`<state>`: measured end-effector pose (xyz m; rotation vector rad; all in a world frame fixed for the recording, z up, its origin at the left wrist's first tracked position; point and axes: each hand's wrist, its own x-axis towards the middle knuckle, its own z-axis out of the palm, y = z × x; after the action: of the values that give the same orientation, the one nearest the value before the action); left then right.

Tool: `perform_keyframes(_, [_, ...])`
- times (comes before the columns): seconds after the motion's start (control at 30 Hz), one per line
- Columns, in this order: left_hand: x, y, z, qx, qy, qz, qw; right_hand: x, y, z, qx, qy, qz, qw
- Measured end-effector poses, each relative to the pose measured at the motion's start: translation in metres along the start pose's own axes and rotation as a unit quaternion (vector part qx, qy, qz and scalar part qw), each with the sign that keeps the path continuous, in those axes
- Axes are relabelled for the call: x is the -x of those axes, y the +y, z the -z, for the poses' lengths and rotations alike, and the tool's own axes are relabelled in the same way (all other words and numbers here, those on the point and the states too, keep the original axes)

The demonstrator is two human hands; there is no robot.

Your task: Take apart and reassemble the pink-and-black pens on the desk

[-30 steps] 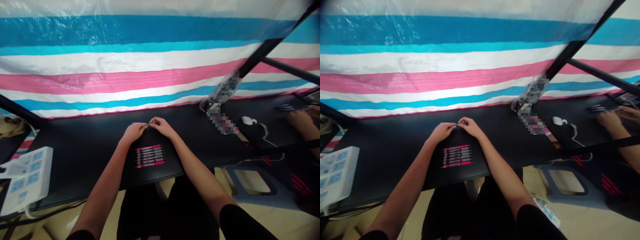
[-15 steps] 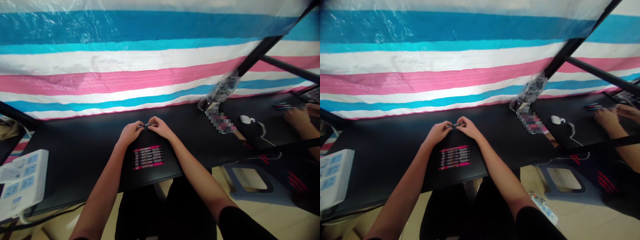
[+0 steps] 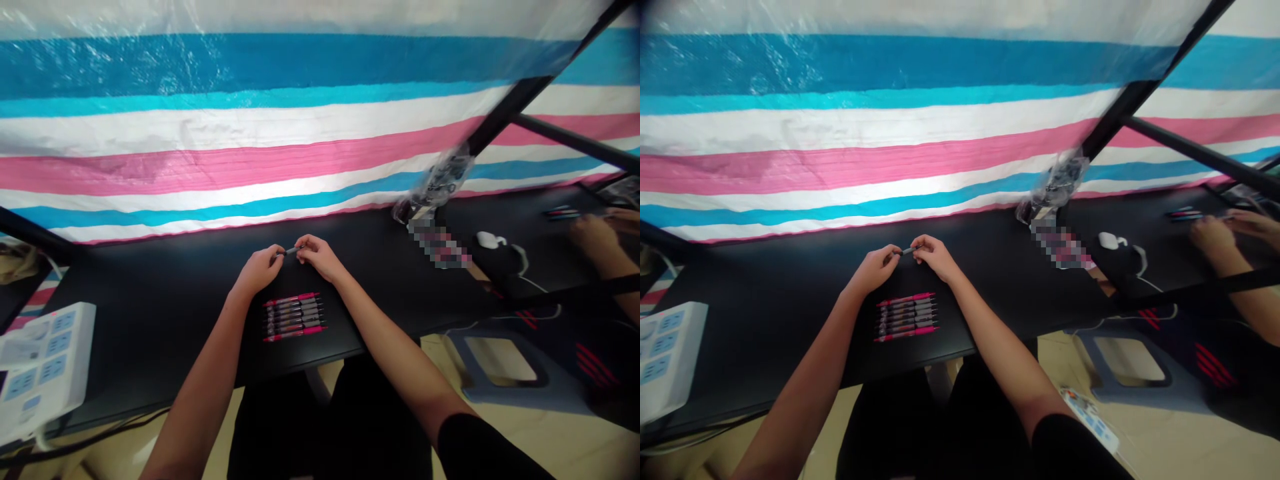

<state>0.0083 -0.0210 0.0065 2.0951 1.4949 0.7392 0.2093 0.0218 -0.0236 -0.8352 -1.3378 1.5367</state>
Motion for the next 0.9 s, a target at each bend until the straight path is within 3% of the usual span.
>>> perform_keyframes(0.07, [0.001,0.002,-0.001,-0.011,0.009,-0.004,1.000,0.001,-0.001,-0.001,-0.024,-0.003,-0.019,1.000])
perform_keyframes(0.17, [0.001,0.002,-0.003,-0.030,0.016,-0.010,0.999,0.003,-0.002,0.001,0.037,0.000,-0.049,0.998])
perform_keyframes(0.3, [0.000,-0.002,-0.001,-0.044,0.006,-0.001,0.999,0.002,-0.002,0.006,0.100,0.000,-0.021,0.995])
perform_keyframes(0.43, [-0.001,-0.007,0.003,-0.049,0.016,0.011,0.999,-0.001,-0.002,0.011,0.054,0.030,0.017,0.998])
perform_keyframes(0.73, [-0.001,-0.015,0.001,-0.026,0.055,0.002,0.998,-0.003,-0.002,0.015,-0.092,0.091,-0.045,0.991])
perform_keyframes(0.9, [-0.001,-0.013,0.002,-0.018,0.044,0.007,0.999,-0.002,-0.006,0.010,-0.140,0.055,-0.079,0.986])
